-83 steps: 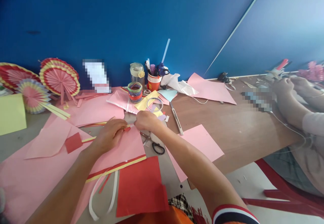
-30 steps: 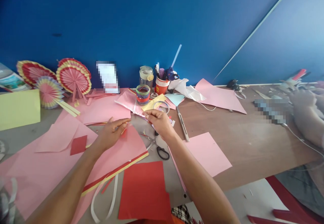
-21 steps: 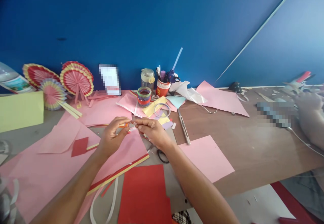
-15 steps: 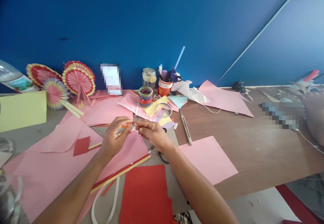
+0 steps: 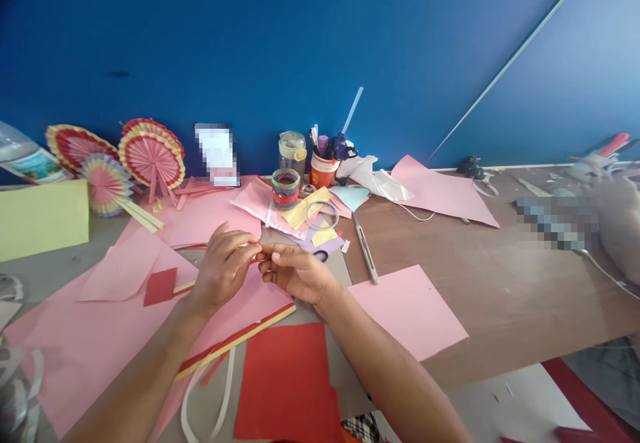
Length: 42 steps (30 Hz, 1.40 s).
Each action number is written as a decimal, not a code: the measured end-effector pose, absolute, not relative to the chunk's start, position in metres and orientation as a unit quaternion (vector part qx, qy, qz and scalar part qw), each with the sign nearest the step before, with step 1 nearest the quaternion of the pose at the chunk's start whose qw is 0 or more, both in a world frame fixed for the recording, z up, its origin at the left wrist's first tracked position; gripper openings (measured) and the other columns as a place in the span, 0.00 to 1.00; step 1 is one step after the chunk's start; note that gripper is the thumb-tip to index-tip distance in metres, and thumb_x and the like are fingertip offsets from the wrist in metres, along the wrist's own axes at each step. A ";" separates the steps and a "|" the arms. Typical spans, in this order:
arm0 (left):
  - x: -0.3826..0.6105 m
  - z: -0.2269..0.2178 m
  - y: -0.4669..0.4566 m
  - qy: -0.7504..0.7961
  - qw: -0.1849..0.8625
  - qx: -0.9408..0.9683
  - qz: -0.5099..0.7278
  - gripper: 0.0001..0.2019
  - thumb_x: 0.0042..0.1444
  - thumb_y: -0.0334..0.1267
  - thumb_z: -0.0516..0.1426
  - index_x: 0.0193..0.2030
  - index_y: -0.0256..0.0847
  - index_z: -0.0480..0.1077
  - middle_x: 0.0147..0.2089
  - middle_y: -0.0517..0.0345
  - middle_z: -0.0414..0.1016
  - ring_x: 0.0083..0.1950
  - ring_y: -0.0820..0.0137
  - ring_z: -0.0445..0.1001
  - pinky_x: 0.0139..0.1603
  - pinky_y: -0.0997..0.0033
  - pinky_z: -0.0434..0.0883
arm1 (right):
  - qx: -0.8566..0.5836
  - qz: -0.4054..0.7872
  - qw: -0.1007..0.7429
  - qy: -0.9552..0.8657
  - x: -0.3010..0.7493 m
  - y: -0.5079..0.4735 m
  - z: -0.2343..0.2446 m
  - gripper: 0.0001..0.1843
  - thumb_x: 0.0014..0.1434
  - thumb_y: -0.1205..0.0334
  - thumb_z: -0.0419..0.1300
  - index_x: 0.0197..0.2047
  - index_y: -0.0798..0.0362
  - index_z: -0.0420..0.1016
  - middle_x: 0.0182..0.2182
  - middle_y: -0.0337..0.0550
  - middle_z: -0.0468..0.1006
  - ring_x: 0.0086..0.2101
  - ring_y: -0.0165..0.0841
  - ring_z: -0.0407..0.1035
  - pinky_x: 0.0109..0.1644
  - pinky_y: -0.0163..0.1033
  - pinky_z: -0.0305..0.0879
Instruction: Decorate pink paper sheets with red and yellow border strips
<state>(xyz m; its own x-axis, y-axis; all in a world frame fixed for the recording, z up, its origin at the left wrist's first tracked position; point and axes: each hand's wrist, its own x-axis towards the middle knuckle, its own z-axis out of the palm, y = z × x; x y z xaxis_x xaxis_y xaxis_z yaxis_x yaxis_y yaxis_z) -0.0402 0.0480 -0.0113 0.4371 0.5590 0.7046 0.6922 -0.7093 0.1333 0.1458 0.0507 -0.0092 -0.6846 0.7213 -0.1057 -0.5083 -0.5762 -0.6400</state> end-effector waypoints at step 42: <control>-0.025 -0.012 0.044 -0.403 -0.547 -0.558 -0.475 0.13 0.52 0.41 0.60 0.43 0.40 0.68 0.41 0.54 0.73 0.43 0.67 0.74 0.46 0.63 0.72 | -0.452 0.347 0.444 -0.691 0.145 0.049 -0.002 0.06 0.55 0.66 0.55 0.29 0.52 0.72 0.27 0.39 0.74 0.30 0.31 0.67 0.37 0.36 0.62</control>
<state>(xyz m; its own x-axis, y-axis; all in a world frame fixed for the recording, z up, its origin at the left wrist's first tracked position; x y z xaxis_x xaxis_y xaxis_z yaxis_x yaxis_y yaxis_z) -0.0248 0.0438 -0.0116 0.2231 0.9707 0.0897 -0.0703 -0.0758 0.9946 0.1453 0.0493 -0.0021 -0.1971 0.9334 0.2999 0.3171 0.3502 -0.8814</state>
